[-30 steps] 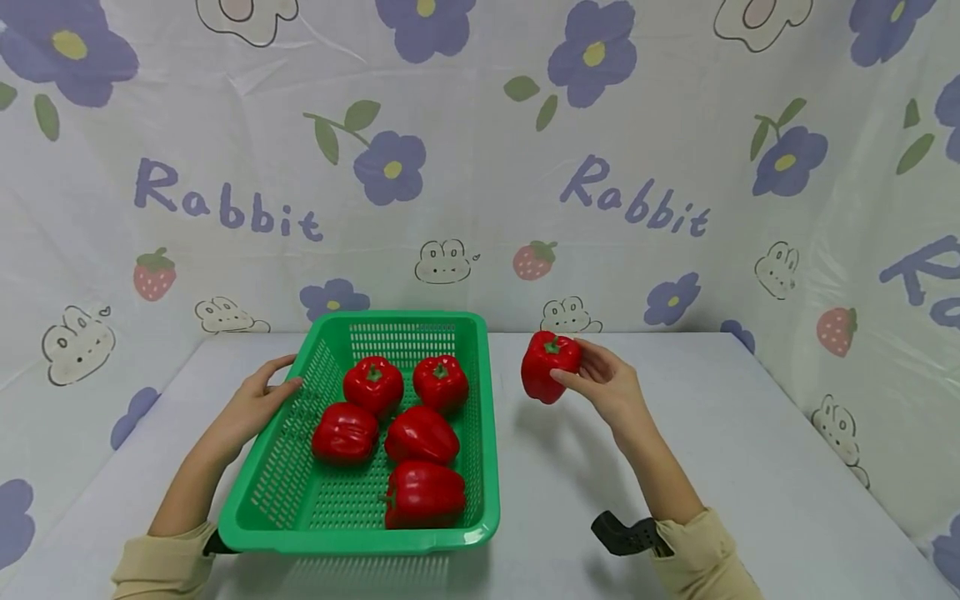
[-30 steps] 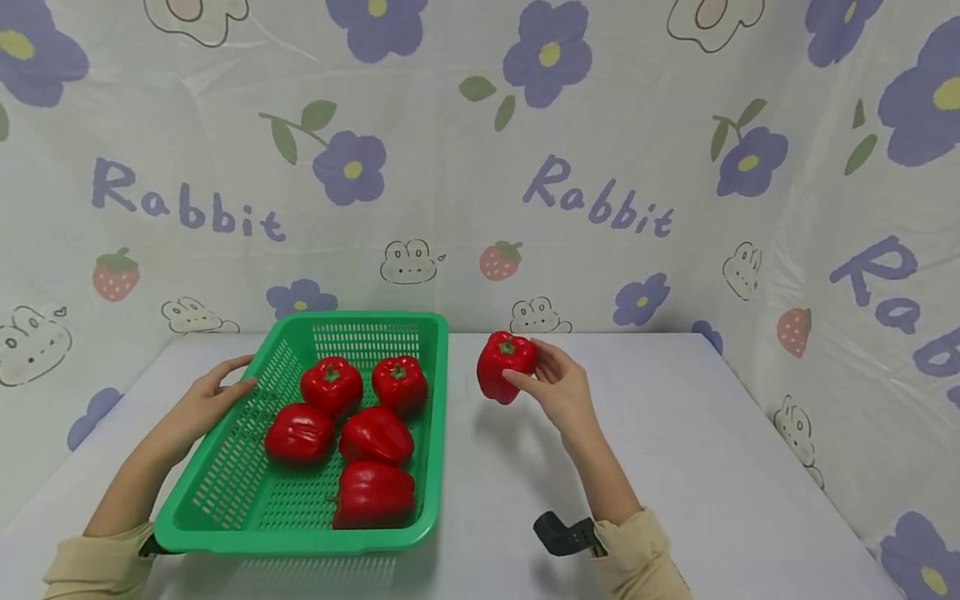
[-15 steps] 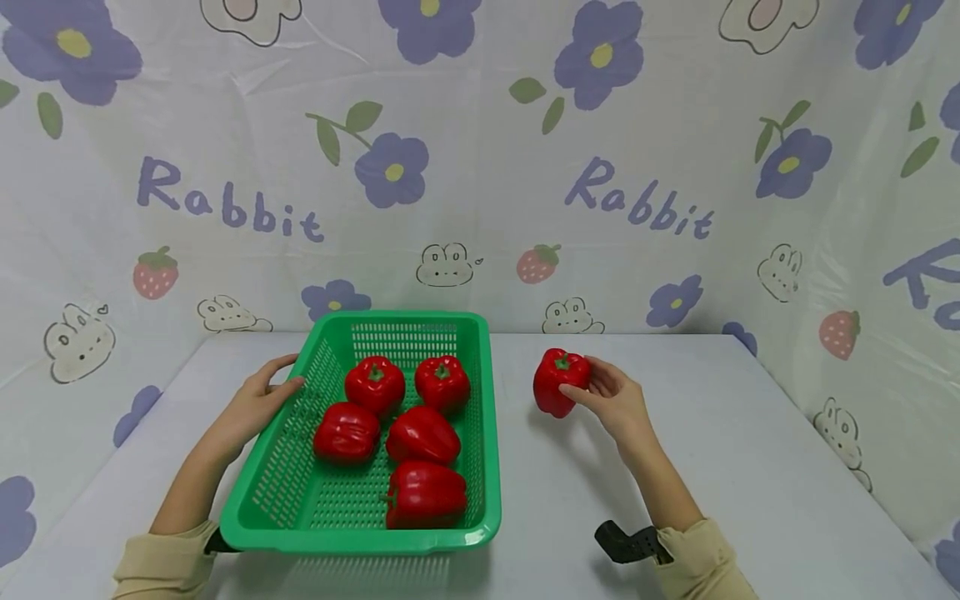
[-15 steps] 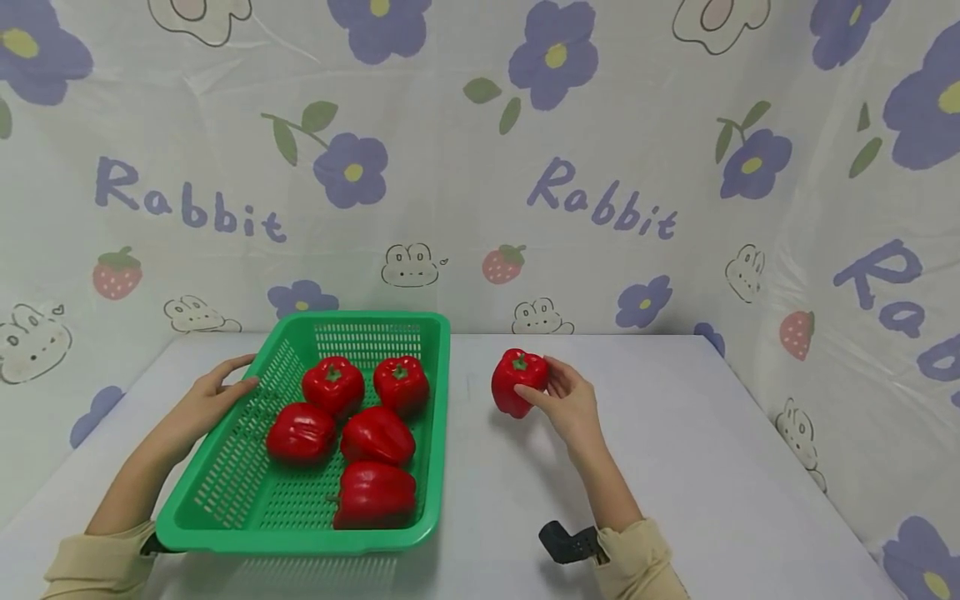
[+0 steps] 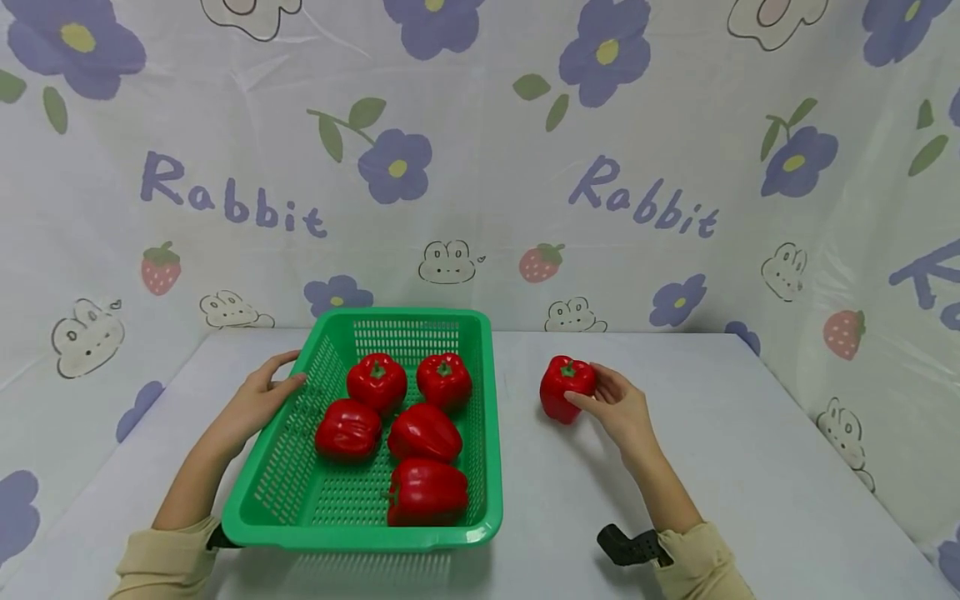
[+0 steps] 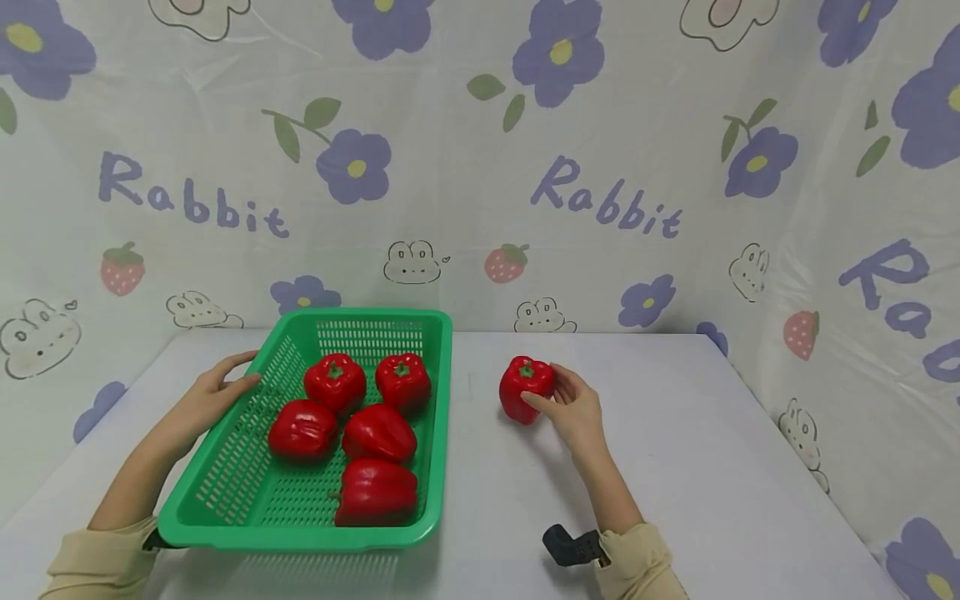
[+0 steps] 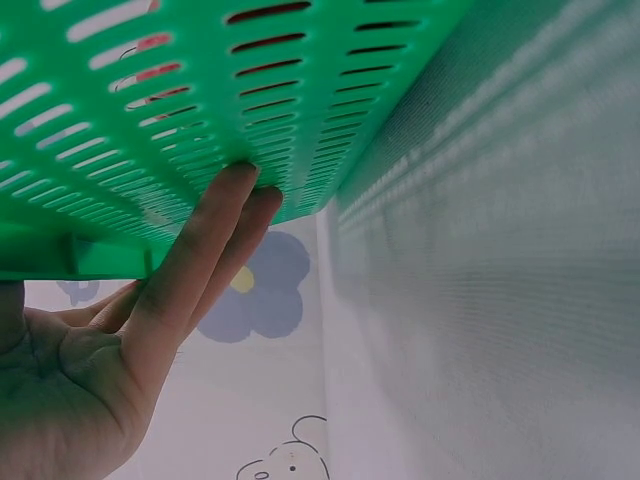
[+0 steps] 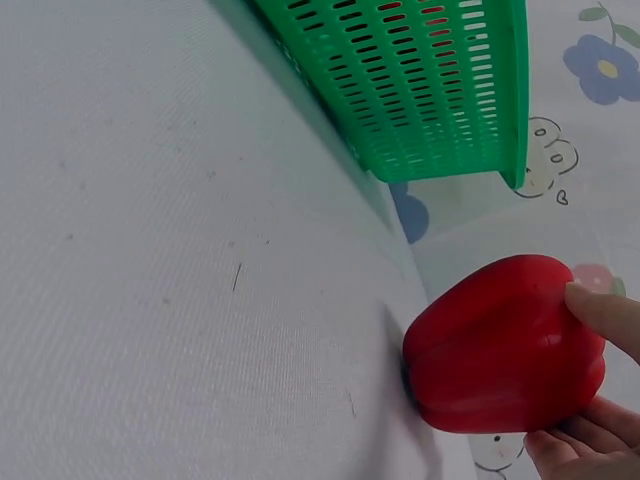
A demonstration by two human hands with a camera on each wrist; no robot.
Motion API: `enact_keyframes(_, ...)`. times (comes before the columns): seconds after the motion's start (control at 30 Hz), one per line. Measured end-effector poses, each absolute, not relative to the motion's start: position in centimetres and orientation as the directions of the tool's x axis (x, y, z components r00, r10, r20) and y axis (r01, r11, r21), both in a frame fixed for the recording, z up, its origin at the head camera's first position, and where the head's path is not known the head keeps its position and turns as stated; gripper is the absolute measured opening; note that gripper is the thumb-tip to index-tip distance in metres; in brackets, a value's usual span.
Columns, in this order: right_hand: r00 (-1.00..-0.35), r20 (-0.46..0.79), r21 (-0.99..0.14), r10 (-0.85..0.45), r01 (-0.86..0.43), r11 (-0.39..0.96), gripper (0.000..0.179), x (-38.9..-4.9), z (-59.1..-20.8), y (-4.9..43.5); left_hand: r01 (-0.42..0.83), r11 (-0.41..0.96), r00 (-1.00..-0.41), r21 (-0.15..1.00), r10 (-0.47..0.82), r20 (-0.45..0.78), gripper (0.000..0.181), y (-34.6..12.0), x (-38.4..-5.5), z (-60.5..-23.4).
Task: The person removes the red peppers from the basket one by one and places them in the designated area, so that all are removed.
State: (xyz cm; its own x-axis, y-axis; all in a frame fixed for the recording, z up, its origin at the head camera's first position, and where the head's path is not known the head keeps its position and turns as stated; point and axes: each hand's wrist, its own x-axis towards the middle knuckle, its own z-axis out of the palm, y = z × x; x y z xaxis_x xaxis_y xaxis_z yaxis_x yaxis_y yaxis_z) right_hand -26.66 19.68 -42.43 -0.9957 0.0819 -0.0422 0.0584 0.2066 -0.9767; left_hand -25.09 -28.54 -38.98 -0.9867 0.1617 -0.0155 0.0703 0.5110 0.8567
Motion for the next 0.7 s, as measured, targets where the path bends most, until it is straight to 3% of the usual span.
enact_keyframes(0.7,-0.997,-0.050,-0.981,0.054,0.060,0.186,0.075,-26.12,-42.52,20.09,0.065,0.509,-0.987,0.859,0.161,-0.020,0.064,-28.53,-25.15,-39.01)
